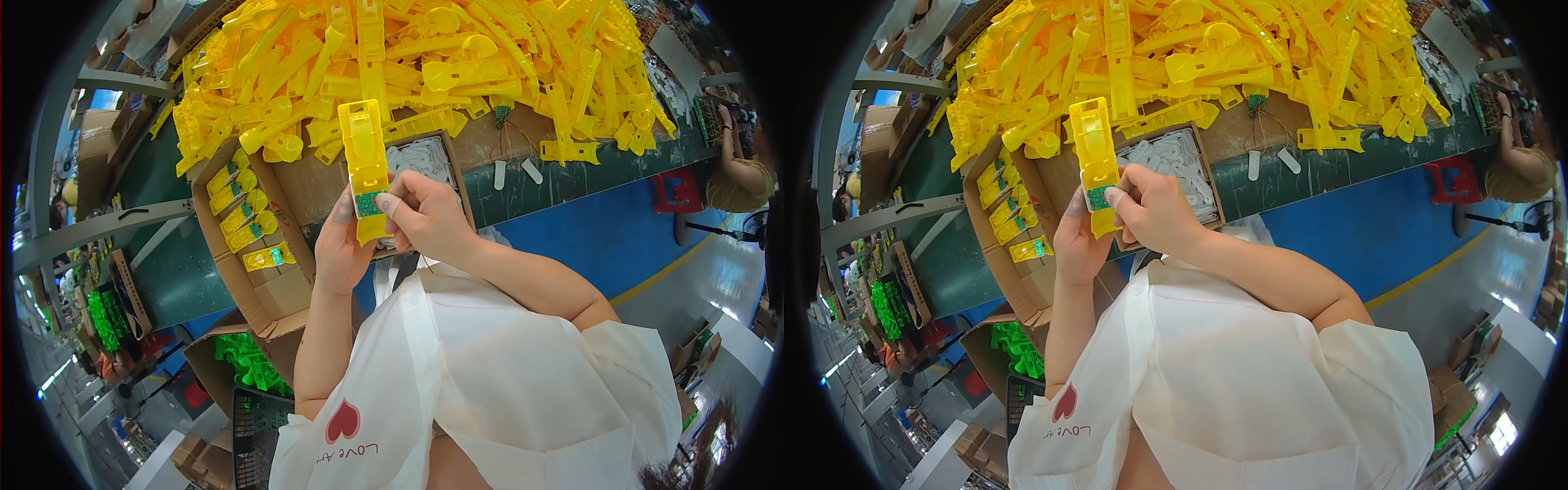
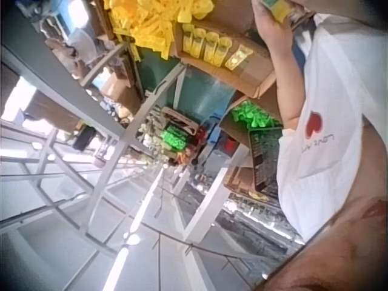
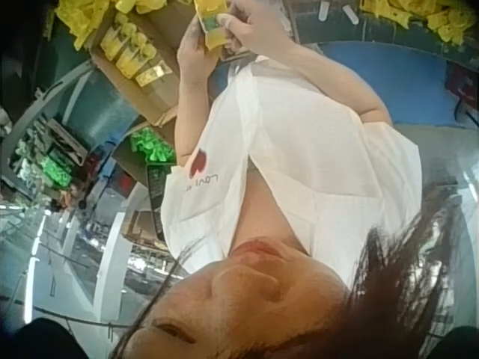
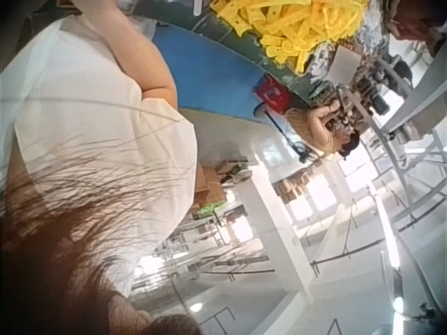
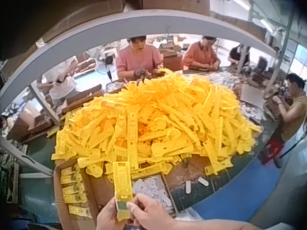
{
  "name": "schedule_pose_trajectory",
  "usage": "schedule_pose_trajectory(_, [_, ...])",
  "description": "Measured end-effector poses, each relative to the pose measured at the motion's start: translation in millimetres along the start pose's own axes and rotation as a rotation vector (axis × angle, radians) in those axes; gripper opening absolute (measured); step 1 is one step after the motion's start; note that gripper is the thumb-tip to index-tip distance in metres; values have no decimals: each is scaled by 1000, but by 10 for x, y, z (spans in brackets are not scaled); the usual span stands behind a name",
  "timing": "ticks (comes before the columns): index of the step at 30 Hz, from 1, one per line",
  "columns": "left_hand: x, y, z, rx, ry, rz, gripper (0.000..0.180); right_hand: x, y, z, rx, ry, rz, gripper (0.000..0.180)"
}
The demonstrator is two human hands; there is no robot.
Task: Assembling small electronic components into yellow plastic housings on an assembly line.
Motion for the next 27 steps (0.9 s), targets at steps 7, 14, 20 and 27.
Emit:
schedule_pose_trajectory(7, [-52, -63, -47, 22, 30, -91, 44, -243, 54, -32, -21, -470, -745, 17])
schedule_pose_trajectory(14, [-21, -111, -82, -3, 48, -77, 39, -228, 110, -86, -118, -511, -636, 27])
schedule_pose_trajectory(20, [-13, -57, -79, -21, 42, -22, 45, -259, 186, -163, -122, -650, -736, 23])
schedule_pose_trajectory(27, [-30, -80, -146, -46, -7, -45, 44, -196, 210, -151, -144, -603, -734, 17])
Point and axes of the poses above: each hand's wrist, its own z-axis towards the middle knuckle, its own y-axis out of the palm, x = y × z, the point moved 8 cm from there along z, towards the middle knuckle, and after that the axes turned 13 degrees about z, right-handed, at the moved point
